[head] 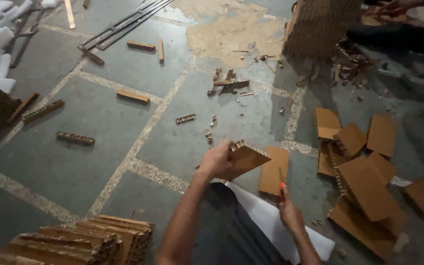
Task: The person cuts sections of a long honeycomb cardboard strip using a utility knife while sitting on the floor, then stacks the resulting cardboard pieces into a larger block.
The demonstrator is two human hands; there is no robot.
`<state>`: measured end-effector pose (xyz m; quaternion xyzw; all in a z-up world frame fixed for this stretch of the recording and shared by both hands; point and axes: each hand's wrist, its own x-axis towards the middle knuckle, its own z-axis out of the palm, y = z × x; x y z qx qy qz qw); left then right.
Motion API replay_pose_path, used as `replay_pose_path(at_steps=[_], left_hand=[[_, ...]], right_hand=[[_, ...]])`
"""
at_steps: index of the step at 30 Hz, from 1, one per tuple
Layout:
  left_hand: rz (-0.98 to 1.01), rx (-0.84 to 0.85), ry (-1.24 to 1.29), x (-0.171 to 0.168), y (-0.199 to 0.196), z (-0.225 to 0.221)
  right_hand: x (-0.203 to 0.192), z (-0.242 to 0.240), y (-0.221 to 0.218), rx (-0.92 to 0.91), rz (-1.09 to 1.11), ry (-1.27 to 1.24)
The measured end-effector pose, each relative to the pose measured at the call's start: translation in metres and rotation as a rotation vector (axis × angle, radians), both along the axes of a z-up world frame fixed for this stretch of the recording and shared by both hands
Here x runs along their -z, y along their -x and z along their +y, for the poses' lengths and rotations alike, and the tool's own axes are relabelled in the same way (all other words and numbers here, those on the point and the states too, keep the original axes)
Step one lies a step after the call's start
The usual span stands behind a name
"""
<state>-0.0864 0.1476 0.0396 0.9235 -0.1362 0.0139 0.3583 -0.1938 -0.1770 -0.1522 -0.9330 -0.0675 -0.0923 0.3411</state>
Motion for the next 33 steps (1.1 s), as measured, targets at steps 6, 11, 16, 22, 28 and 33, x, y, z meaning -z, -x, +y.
replay_pose_path(at_steps=[6,11,16,22,28,33], left_hand=[[-0.110,0.055,0.016,-0.006,-0.006,-0.009],[-0.191,0.272,0.023,-0.010,-0.008,-0.073],[-0.165,0.279,-0.238,0.030,-0.027,-0.087],[-0.144,0.276,-0.317,0.059,-0.040,-0.082],[-0.095,0.279,-0.318,0.061,-0.059,-0.102],[-0.133,0.279,-0.435,0.050,-0.062,-0.100]], right_hand=[[-0.009,0.024,0.000,0.235,0.569,-0.108],[-0.044,0.014,0.008,0.521,0.614,-0.275],[-0.058,-0.002,0.021,0.531,0.452,-0.530],[-0.049,-0.001,0.018,0.540,0.239,-0.529],[-0.059,-0.010,0.017,0.344,-0.389,-0.238],[-0.116,0.018,0.027,0.473,0.227,-0.256]])
